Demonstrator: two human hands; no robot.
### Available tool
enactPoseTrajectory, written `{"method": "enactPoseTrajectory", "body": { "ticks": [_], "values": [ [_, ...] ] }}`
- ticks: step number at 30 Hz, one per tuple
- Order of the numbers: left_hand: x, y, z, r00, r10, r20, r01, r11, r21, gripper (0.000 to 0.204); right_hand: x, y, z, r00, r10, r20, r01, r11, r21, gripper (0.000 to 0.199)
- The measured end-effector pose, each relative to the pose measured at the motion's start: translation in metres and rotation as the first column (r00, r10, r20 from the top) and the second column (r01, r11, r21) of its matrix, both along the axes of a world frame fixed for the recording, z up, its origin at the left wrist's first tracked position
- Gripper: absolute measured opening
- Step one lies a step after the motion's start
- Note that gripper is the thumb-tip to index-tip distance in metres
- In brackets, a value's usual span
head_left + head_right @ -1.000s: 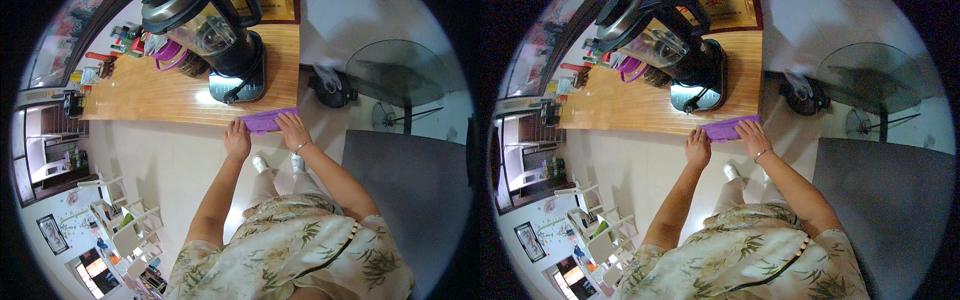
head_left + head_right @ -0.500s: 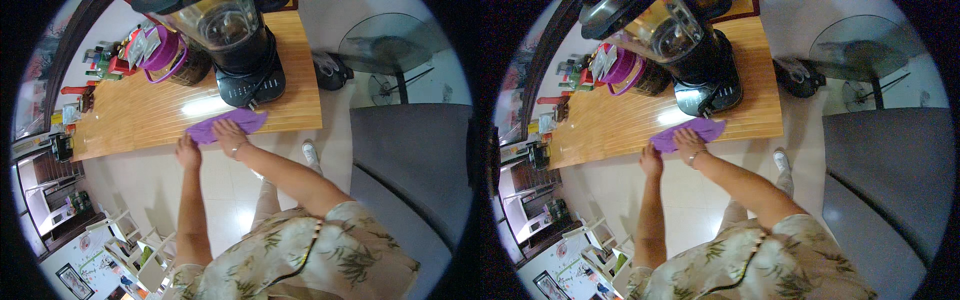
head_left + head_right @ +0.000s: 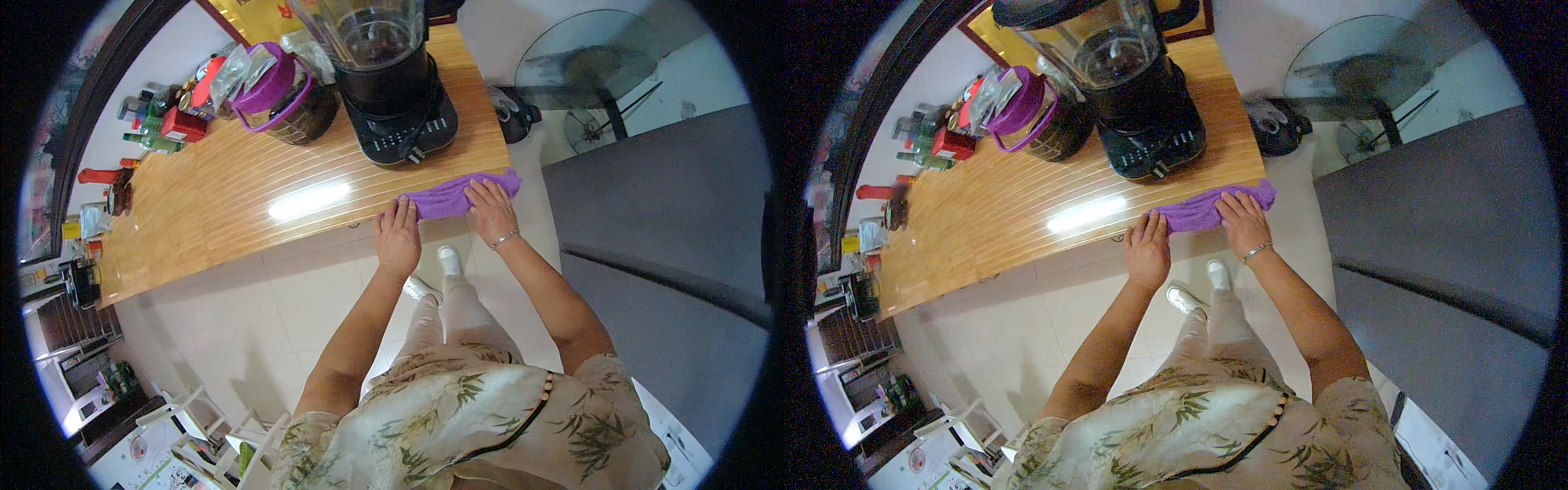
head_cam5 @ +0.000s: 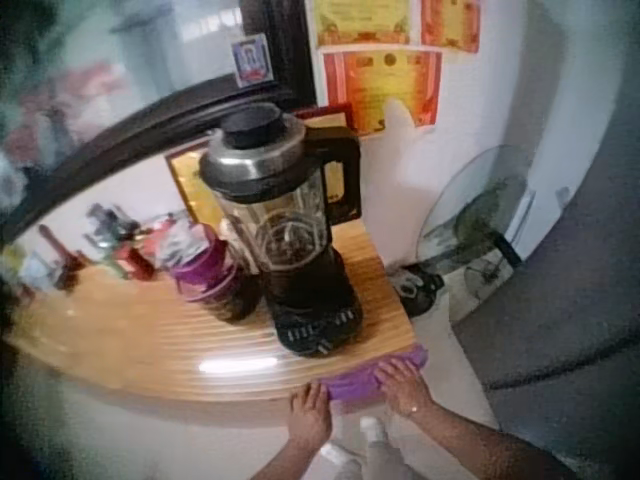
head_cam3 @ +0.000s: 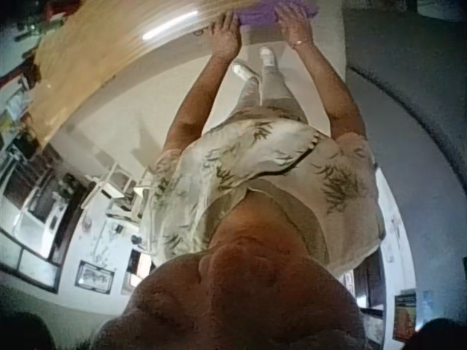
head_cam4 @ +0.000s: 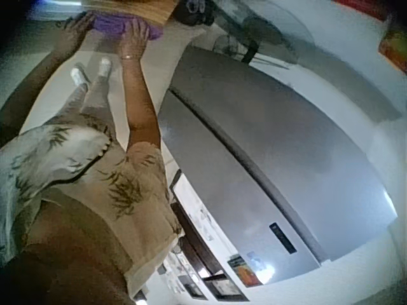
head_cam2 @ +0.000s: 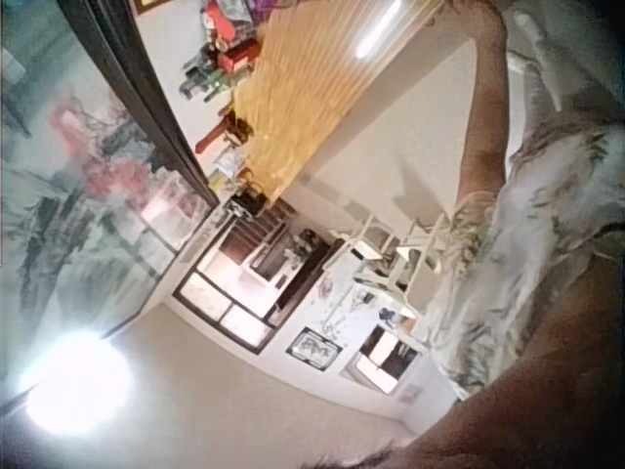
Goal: The person wipes a wooden countertop with a purple cloth, moving around a blender and various bottles. The person systematically cleans the surface by wiping different sections of the countertop.
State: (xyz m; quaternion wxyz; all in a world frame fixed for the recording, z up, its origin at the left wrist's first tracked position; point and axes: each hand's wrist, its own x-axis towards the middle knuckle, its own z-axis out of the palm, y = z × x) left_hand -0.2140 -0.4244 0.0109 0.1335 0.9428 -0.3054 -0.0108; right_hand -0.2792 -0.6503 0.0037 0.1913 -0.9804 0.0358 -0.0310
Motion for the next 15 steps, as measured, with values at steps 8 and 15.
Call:
{"method": "enactPoseTrajectory", "body": {
  "ticks": [8, 15],
  "values": [
    [0.027, 0.126, 0.000, 0.974, 0.216, 0.069, -0.226, 0.950, 0.218, 0.044, 0.057, 0.164, -0.041, 0.976, 0.182, 0.123, -0.196, 0.974, 0.112, 0.039],
    [0.012, 0.051, -0.020, 0.988, 0.145, 0.043, -0.145, 0.989, -0.003, 0.048, 0.026, 0.025, -0.044, 0.954, 0.270, 0.129, -0.273, 0.962, 0.007, 0.037]
  ]
}}
